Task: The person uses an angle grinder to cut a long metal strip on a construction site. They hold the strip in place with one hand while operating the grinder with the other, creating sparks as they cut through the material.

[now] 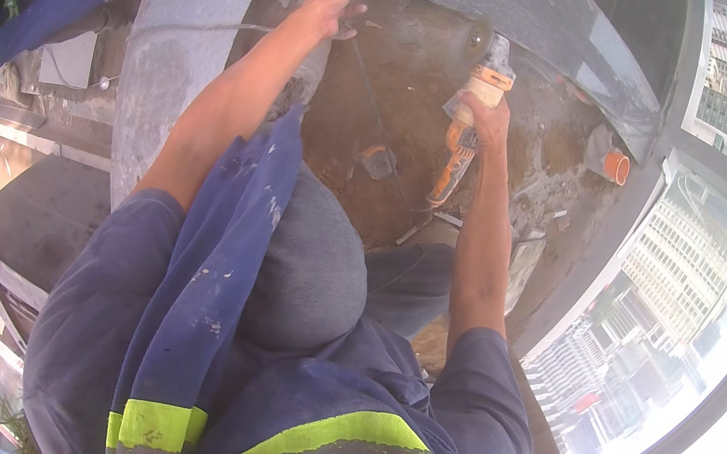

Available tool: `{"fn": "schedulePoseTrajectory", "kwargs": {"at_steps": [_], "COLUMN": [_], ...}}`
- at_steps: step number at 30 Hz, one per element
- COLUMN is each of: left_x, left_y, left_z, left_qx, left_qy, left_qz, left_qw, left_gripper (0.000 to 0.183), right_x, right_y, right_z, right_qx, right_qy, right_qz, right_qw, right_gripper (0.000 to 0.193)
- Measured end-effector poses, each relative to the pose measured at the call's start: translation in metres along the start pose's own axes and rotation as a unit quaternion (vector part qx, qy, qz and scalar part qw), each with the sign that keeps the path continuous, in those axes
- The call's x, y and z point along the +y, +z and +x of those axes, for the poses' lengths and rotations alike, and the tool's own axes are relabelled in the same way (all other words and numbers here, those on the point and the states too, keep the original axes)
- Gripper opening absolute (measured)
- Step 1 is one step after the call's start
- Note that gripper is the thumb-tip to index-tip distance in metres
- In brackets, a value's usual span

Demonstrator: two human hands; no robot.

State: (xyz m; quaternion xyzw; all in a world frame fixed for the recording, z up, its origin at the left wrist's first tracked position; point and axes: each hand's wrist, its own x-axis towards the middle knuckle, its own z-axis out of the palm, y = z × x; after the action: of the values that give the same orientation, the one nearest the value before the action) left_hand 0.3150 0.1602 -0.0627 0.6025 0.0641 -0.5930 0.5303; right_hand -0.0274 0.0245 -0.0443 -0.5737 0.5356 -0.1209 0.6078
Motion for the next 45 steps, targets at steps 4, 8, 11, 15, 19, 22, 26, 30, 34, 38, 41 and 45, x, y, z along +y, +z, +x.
{"fn": "schedulePoseTrajectory", "kwargs": {"at_steps": [4,8,11,15,19,22,26,30,34,38,41,45], "left_x": [0.0,-0.003,-0.005,-0.006,-0.005,-0.005,-0.006,-0.007,-0.008,-0.009,-0.009,-0.009], "left_y": [0.002,-0.001,-0.001,-0.001,0.001,0.005,0.004,0.004,0.005,0.005,0.002,0.006], "left_z": [0.004,0.006,0.007,0.009,0.007,0.006,0.008,0.008,0.008,0.008,0.011,0.011], "left_qx": [-0.002,0.006,0.001,0.008,0.009,0.015,0.019,0.021,0.023,0.022,0.023,0.018], "left_qy": [0.005,0.007,0.014,0.011,0.007,0.008,0.008,0.005,0.012,0.013,0.011,0.01], "left_qz": [0.004,-0.003,0.0,0.001,0.003,0.002,0.0,-0.002,0.004,0.004,0.004,0.004], "left_qw": [1.0,1.0,1.0,1.0,1.0,1.0,1.0,1.0,1.0,1.0,1.0,1.0], "left_gripper": [0.043,0.041,0.04,0.04,0.039,0.039,0.04,0.04,0.04,0.04,0.04,0.04], "right_x": [0.011,0.007,0.005,-0.001,0.001,0.007,0.008,0.003,0.004,0.002,0.001,0.013], "right_y": [-0.006,-0.004,-0.005,-0.004,-0.006,-0.006,-0.007,-0.004,-0.006,-0.003,-0.002,-0.007], "right_z": [0.009,0.008,0.008,0.006,0.009,0.011,0.014,0.01,0.01,0.008,0.007,0.015], "right_qx": [0.005,-0.004,0.002,0.0,0.009,0.013,0.019,0.017,0.013,0.006,0.002,0.014], "right_qy": [-0.018,-0.011,-0.017,-0.009,-0.018,-0.024,-0.028,-0.024,-0.018,-0.016,-0.014,-0.031], "right_qz": [-0.005,-0.001,0.001,-0.002,-0.011,-0.018,-0.017,-0.001,-0.014,-0.006,-0.001,-0.009], "right_qw": [1.0,1.0,1.0,1.0,1.0,0.999,0.999,1.0,1.0,1.0,1.0,0.999], "right_gripper": [0.049,0.047,0.047,0.049,0.05,0.05,0.051,0.051,0.049,0.046,0.046,0.048]}}
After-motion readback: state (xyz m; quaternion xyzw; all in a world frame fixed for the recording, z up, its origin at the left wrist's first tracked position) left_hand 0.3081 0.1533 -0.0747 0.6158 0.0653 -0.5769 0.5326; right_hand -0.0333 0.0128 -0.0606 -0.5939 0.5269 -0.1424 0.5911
